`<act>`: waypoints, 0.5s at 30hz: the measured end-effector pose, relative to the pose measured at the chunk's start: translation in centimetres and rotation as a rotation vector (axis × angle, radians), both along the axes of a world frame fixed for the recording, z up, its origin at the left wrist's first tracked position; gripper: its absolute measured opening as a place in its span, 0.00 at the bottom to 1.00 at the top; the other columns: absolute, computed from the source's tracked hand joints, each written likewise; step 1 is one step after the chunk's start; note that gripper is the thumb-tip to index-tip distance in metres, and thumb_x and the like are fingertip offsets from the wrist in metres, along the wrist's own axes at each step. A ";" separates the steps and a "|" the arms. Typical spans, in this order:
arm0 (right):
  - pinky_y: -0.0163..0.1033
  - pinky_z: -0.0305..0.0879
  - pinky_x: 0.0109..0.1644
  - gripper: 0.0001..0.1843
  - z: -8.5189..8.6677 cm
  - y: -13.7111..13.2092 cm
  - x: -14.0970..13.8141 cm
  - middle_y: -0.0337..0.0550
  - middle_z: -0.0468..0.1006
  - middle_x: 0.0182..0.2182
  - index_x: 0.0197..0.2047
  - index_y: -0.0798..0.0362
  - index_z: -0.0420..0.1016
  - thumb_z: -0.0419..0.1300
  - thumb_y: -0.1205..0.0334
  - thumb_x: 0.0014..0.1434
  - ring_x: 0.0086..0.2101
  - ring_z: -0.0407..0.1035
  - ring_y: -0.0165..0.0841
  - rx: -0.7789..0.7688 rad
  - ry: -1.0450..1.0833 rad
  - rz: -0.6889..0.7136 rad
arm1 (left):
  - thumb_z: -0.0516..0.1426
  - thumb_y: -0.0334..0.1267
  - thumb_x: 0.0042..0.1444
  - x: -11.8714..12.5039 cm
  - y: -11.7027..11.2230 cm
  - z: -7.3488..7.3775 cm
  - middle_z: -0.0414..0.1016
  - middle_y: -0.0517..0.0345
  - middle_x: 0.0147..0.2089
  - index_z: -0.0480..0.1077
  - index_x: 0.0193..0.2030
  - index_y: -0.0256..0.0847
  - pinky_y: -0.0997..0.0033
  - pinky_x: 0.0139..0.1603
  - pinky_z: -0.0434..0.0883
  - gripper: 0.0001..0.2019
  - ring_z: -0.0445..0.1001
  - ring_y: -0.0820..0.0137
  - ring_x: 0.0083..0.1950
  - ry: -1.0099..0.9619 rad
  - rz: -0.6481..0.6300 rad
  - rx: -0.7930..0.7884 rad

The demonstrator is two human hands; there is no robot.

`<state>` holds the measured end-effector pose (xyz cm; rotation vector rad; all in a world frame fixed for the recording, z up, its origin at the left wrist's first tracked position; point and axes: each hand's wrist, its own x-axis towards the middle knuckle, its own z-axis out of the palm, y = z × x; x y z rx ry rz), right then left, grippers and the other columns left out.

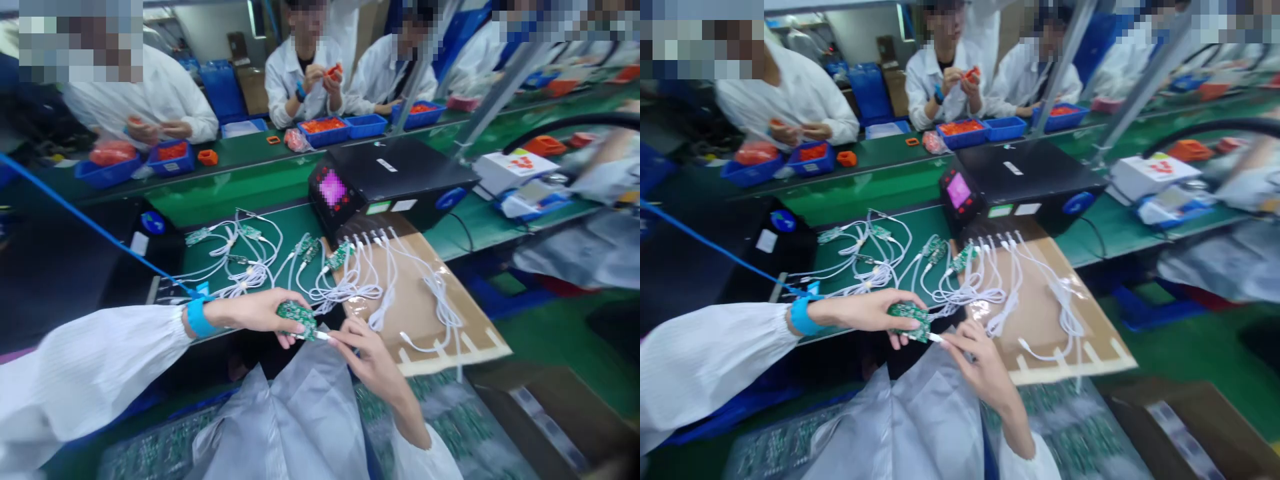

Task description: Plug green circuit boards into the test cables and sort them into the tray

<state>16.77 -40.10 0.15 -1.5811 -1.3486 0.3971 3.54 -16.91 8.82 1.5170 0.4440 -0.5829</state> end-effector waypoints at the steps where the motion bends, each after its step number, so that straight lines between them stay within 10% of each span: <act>1: 0.41 0.67 0.42 0.11 0.0 -0.1 0.0 0.41 0.73 0.31 0.47 0.45 0.85 0.59 0.61 0.71 0.35 0.69 0.35 0.014 0.015 -0.006 | 0.68 0.60 0.54 -0.1 -0.3 0.2 0.82 0.50 0.39 0.66 0.61 0.39 0.59 0.42 0.80 0.36 0.83 0.60 0.39 -0.034 0.011 0.000; 8: 0.33 0.71 0.37 0.11 -1.2 -0.2 1.0 0.41 0.76 0.31 0.48 0.46 0.87 0.64 0.56 0.67 0.32 0.72 0.32 0.084 0.042 -0.100 | 0.53 0.64 0.66 -1.2 -2.3 1.3 0.79 0.53 0.37 0.64 0.60 0.40 0.60 0.41 0.79 0.30 0.82 0.62 0.36 -0.234 0.296 0.049; 15: 0.33 0.59 0.20 0.21 -1.0 0.1 0.5 0.42 0.76 0.30 0.39 0.51 0.87 0.65 0.41 0.62 0.20 0.62 0.27 0.019 0.017 -0.396 | 0.70 0.48 0.54 -0.9 -2.3 0.1 0.74 0.43 0.61 0.69 0.61 0.39 0.52 0.64 0.71 0.32 0.73 0.52 0.63 -0.560 0.555 0.546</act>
